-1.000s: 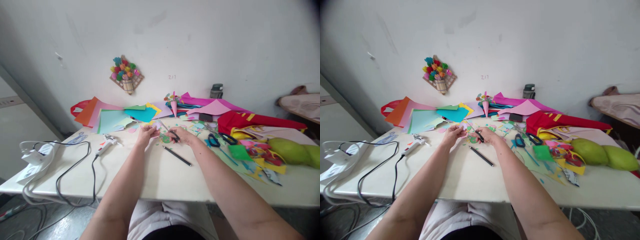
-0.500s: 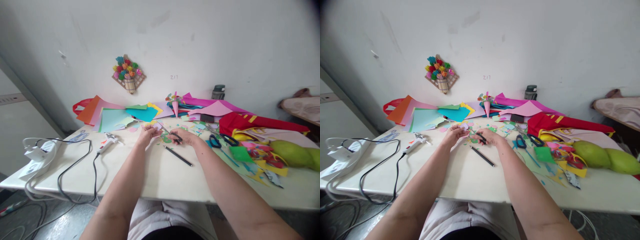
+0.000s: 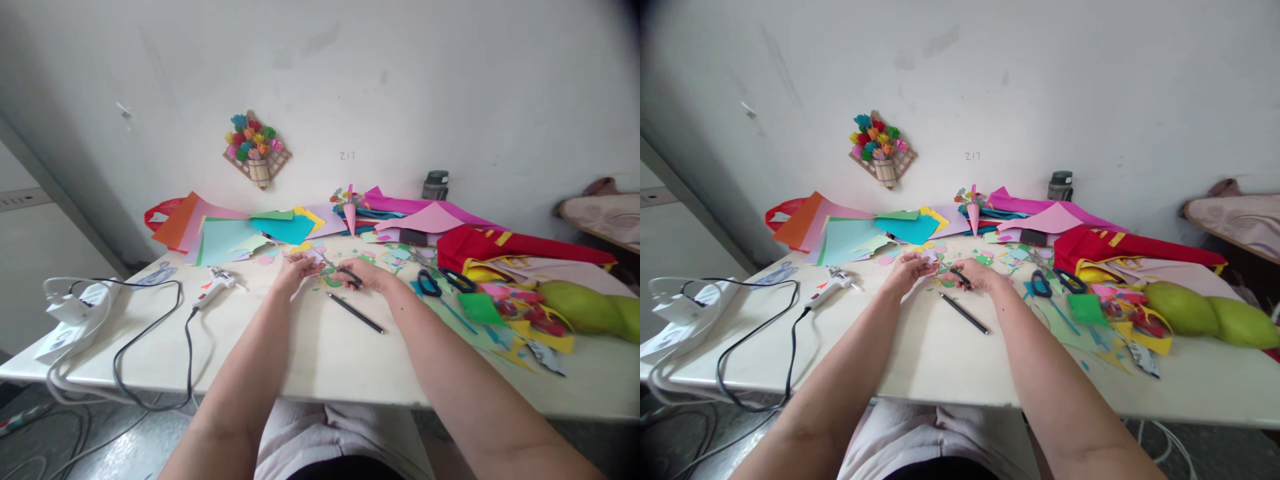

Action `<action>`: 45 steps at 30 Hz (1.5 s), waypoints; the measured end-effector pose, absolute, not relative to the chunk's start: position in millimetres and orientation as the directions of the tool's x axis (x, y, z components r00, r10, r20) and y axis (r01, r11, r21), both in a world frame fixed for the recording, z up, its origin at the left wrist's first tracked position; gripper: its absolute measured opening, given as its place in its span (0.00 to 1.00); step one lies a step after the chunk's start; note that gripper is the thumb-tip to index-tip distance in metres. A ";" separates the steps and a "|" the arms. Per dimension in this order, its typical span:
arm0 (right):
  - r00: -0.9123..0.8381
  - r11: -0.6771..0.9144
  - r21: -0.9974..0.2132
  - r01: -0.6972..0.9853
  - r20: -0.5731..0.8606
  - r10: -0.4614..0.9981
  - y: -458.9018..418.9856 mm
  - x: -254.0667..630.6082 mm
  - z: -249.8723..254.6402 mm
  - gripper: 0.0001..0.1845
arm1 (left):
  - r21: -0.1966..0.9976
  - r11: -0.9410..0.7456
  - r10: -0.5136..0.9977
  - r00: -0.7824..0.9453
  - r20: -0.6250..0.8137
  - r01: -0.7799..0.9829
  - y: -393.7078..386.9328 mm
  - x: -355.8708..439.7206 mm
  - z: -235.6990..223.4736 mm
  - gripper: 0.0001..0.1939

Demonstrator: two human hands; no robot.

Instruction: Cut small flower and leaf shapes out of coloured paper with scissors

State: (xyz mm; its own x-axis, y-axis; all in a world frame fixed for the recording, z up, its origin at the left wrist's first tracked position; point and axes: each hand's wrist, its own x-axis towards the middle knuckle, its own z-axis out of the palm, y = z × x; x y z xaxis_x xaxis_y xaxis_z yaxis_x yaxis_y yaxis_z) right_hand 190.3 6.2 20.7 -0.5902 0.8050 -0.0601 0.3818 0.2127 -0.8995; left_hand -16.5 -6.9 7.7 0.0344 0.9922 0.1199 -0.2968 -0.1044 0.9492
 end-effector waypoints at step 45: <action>-0.578 0.181 -0.935 0.305 -0.031 0.815 3.0 186.7 23.0 0.13 | 0.949 -0.098 0.993 0.030 0.112 -0.300 -8.8 -14.6 10.6 0.08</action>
